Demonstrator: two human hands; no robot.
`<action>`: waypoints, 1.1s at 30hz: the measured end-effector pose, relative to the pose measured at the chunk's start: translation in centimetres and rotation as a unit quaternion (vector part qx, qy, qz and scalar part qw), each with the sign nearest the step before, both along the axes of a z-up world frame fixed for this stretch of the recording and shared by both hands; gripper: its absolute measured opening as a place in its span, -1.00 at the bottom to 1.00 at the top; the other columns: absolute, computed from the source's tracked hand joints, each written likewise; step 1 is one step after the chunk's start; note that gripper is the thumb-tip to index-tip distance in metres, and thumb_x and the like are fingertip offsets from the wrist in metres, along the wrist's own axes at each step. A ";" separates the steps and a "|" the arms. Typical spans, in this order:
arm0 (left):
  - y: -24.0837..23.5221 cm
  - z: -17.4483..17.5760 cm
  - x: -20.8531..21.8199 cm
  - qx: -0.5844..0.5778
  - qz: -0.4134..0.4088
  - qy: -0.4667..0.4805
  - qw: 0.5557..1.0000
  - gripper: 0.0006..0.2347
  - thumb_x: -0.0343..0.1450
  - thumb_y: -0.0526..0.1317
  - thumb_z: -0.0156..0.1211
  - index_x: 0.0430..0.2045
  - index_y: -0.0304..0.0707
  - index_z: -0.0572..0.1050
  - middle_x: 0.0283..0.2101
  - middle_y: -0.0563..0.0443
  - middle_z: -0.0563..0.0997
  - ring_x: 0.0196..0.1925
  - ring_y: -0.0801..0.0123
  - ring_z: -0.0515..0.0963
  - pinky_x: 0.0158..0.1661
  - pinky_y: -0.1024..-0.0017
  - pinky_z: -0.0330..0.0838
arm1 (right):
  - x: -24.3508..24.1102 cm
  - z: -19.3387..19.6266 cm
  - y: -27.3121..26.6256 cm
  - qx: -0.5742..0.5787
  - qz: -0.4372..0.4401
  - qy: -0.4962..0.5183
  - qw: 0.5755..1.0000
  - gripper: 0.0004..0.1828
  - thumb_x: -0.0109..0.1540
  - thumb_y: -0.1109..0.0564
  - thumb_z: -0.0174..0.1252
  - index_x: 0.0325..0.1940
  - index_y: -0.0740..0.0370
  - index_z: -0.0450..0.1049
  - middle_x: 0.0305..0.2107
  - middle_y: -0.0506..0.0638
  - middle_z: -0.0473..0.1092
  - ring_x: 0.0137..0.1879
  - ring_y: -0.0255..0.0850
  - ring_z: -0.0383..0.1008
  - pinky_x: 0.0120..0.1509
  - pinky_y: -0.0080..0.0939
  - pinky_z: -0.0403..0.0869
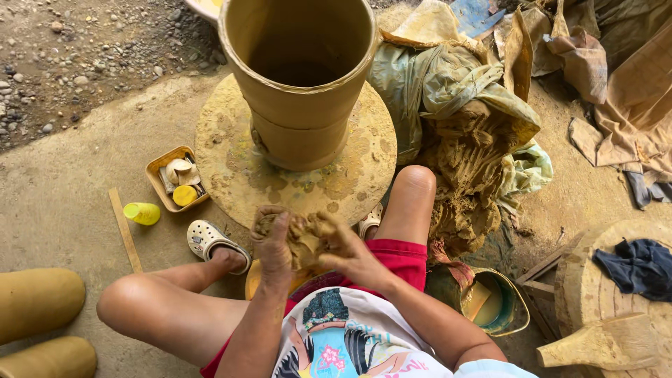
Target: The person builds a clay vessel by hand on a pottery wheel, first smoothing the exterior with a tool and then rolling out long coils of clay to attach them to the rim of the structure.
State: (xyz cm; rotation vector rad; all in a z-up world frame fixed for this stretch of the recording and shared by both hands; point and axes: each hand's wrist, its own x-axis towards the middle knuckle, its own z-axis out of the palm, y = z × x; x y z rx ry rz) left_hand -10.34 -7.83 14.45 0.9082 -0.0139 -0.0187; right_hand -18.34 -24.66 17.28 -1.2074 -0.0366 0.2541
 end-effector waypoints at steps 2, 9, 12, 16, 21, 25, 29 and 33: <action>-1.3 1.5 -0.9 0.001 -0.017 -0.022 1.000 -0.63 0.47 -0.19 0.43 0.06 -0.35 0.41 -0.18 -0.13 0.57 -0.17 0.29 0.61 -0.10 0.29 0.55 | -0.1 0.0 1.0 0.020 0.018 0.025 0.999 -0.35 0.31 0.23 0.20 0.45 0.09 0.15 0.13 -0.03 0.38 0.20 -0.32 0.40 0.31 -0.25 0.43; 0.8 9.1 -0.6 0.174 -0.040 -0.185 0.966 0.04 0.23 0.20 0.46 0.46 -0.11 -0.19 0.38 0.28 0.24 0.34 0.58 0.42 0.10 0.51 0.60 | -0.2 0.9 0.7 -0.175 -0.154 -0.087 0.968 -0.53 0.25 0.27 0.30 0.22 0.31 0.36 -0.11 0.01 0.52 -0.02 -0.28 0.52 0.07 -0.25 0.56; -0.7 6.9 -1.8 0.048 0.006 -0.115 0.992 -0.15 0.35 -0.12 0.54 0.49 -0.24 0.06 0.04 -0.09 0.58 0.02 0.42 0.58 -0.01 0.47 0.52 | -0.4 1.2 2.7 -0.356 -0.204 -0.205 0.889 -0.54 0.16 0.34 0.36 0.10 0.31 0.40 -0.17 0.07 0.49 -0.07 -0.28 0.54 0.00 -0.25 0.55; -0.6 4.3 0.0 0.050 0.013 -0.058 0.997 -0.33 0.43 -0.15 0.53 0.31 -0.47 0.22 -0.29 -0.03 0.44 -0.34 0.44 0.46 -0.24 0.40 0.50 | -1.2 0.7 3.0 -0.357 -0.202 -0.270 0.871 -0.54 0.08 0.44 0.33 0.03 0.31 0.42 -0.24 0.12 0.44 -0.16 -0.15 0.50 -0.09 -0.22 0.52; 0.8 0.9 -1.1 0.123 -0.046 -0.167 0.977 -0.47 0.47 -0.13 0.36 0.30 -0.28 0.28 -0.15 0.01 0.48 -0.12 0.39 0.54 -0.04 0.47 0.58 | -1.2 0.6 2.5 -0.222 -0.240 -0.203 0.923 -0.64 0.20 0.42 0.38 -0.11 0.28 0.33 -0.24 0.08 0.45 -0.18 -0.09 0.53 -0.04 -0.25 0.57; 1.1 -0.2 -0.7 0.168 -0.055 -0.190 0.966 -0.58 0.46 -0.21 0.33 0.18 -0.31 0.36 -0.03 -0.09 0.57 0.00 0.31 0.63 0.05 0.43 0.64 | -1.0 4.8 2.6 -0.463 -0.200 -0.387 0.772 -0.20 -0.05 0.40 0.32 0.30 0.43 0.33 0.10 0.31 0.34 0.20 0.22 0.42 0.24 0.04 0.48; 1.3 1.7 -2.7 0.274 -0.114 -0.120 0.947 -0.61 0.32 -0.31 0.45 0.00 -0.29 0.44 -0.19 -0.09 0.71 -0.27 0.36 0.76 -0.22 0.41 0.68 | -0.5 9.4 -1.3 -0.500 -0.108 -0.329 0.794 -0.33 0.03 0.31 0.32 0.19 -0.10 0.43 0.18 0.18 0.30 0.17 0.04 0.44 0.21 -0.06 0.55; -0.1 4.2 -3.5 0.303 -0.306 -0.008 0.902 -0.63 0.35 -0.31 0.42 -0.02 -0.36 0.41 -0.37 -0.18 0.65 -0.48 0.16 0.69 -0.44 0.19 0.59 | 0.5 14.1 -2.7 -0.416 0.033 -0.263 0.870 -0.39 0.07 0.21 0.35 0.22 0.02 0.47 0.17 0.17 0.29 0.16 0.05 0.44 0.16 -0.03 0.54</action>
